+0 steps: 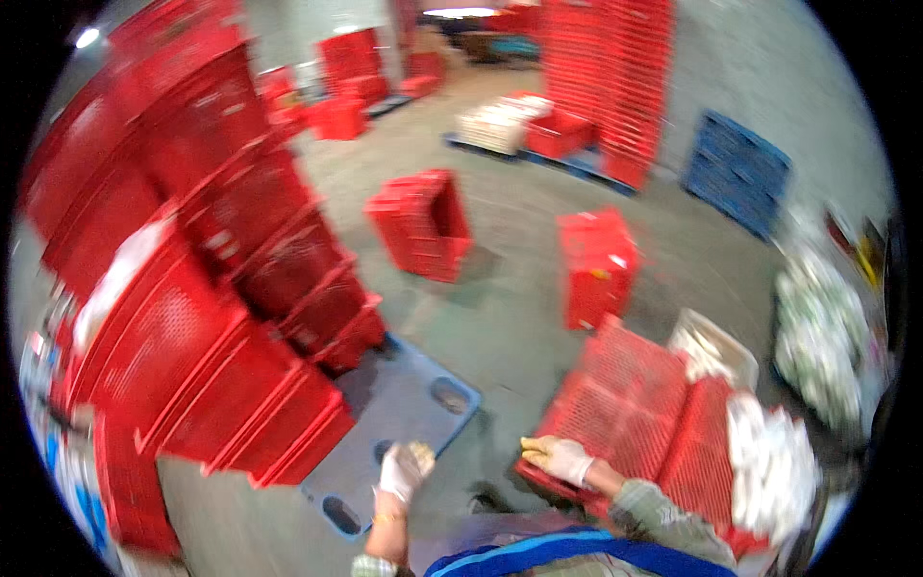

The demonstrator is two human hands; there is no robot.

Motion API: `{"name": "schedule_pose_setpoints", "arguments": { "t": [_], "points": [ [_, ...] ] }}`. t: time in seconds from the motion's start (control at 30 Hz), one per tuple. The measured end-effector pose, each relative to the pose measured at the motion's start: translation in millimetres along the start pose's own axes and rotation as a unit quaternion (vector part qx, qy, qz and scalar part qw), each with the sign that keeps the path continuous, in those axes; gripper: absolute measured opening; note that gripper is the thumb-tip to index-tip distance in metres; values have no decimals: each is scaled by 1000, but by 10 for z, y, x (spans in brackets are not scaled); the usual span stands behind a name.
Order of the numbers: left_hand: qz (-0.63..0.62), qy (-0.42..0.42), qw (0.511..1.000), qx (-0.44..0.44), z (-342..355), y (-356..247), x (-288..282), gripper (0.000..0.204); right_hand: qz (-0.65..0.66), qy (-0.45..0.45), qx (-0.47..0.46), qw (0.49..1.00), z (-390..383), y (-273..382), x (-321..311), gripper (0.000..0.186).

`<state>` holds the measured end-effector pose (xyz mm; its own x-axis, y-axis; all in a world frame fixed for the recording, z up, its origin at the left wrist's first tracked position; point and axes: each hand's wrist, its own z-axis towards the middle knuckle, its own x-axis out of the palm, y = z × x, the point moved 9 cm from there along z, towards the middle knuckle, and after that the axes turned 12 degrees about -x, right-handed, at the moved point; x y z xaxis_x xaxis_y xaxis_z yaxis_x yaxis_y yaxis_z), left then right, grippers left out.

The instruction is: The person picks up white plastic bags from a red crate and places them into a larger red crate. The person repeats this action multiple times, moving bags from one crate to another.

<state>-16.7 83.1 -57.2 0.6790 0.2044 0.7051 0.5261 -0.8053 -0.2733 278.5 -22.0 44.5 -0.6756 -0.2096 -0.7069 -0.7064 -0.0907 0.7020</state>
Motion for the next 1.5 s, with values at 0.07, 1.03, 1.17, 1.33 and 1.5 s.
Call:
{"name": "schedule_pose_setpoints", "arguments": {
  "t": [0.07,1.03,1.17,1.33,1.5],
  "points": [
    [36,-39,994,-98,146,1040,-23,49,-26,33,104,994,-646,-798,-65,51],
    [351,-204,889,-212,-165,3826,523,39,79,-450,485,745,-5332,-4753,-1953,35],
    [359,-108,898,-232,78,3887,565,41,221,-539,380,719,-4775,-4399,-1738,25],
    [341,-33,921,-187,37,3978,1156,63,337,-381,195,839,-3370,-3193,-1365,31],
    [136,152,932,-301,-233,3714,1334,85,473,-166,216,838,-2107,-855,-921,26]
  ]
}}
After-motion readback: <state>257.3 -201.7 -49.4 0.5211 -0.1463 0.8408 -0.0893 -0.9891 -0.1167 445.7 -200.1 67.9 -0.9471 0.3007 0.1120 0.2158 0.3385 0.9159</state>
